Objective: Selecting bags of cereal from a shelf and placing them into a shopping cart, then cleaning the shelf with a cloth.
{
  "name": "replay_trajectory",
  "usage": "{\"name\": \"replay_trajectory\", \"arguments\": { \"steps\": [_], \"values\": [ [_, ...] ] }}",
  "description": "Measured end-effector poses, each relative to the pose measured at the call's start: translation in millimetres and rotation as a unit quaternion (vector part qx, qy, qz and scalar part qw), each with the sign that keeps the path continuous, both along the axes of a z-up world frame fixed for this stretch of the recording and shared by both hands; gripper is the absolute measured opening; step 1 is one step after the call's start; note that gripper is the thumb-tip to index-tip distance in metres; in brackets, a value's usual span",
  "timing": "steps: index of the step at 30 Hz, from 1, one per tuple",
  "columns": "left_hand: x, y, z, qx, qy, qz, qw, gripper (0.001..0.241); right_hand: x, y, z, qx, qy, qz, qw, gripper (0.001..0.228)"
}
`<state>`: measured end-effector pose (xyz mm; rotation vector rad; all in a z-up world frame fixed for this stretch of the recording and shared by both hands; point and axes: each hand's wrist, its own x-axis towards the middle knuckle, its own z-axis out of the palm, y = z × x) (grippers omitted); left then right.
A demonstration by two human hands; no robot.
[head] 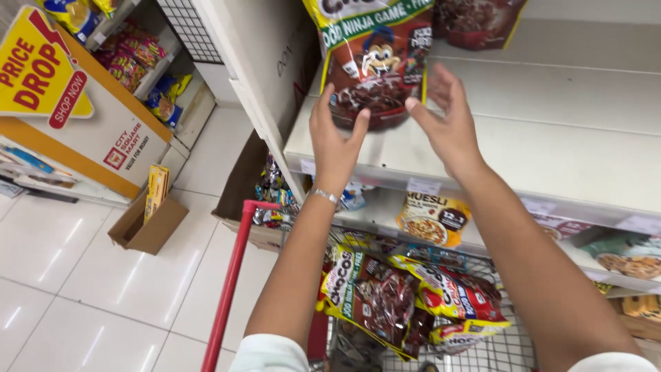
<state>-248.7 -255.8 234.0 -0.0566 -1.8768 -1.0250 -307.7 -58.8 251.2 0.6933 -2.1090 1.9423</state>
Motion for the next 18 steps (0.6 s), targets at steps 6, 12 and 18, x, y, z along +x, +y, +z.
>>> {"name": "replay_trajectory", "arguments": {
  "steps": [6, 12, 18],
  "values": [
    [-75.4, -30.3, -9.6, -0.002, -0.037, -0.058, 0.998, 0.105, -62.3, -26.8, -7.3, 0.055, 0.072, -0.048, 0.995, 0.102],
    [-72.8, -28.3, -6.4, -0.013, -0.050, 0.024, 0.998, 0.115, -55.8, -30.7, 10.1, 0.122, 0.067, -0.119, 0.983, 0.108],
    [-17.2, -9.6, 13.8, 0.148, -0.132, -0.052, 0.979, 0.117, -29.1, -6.7, 21.3, 0.011, 0.000, -0.002, 1.000, 0.098]
  ]
}}
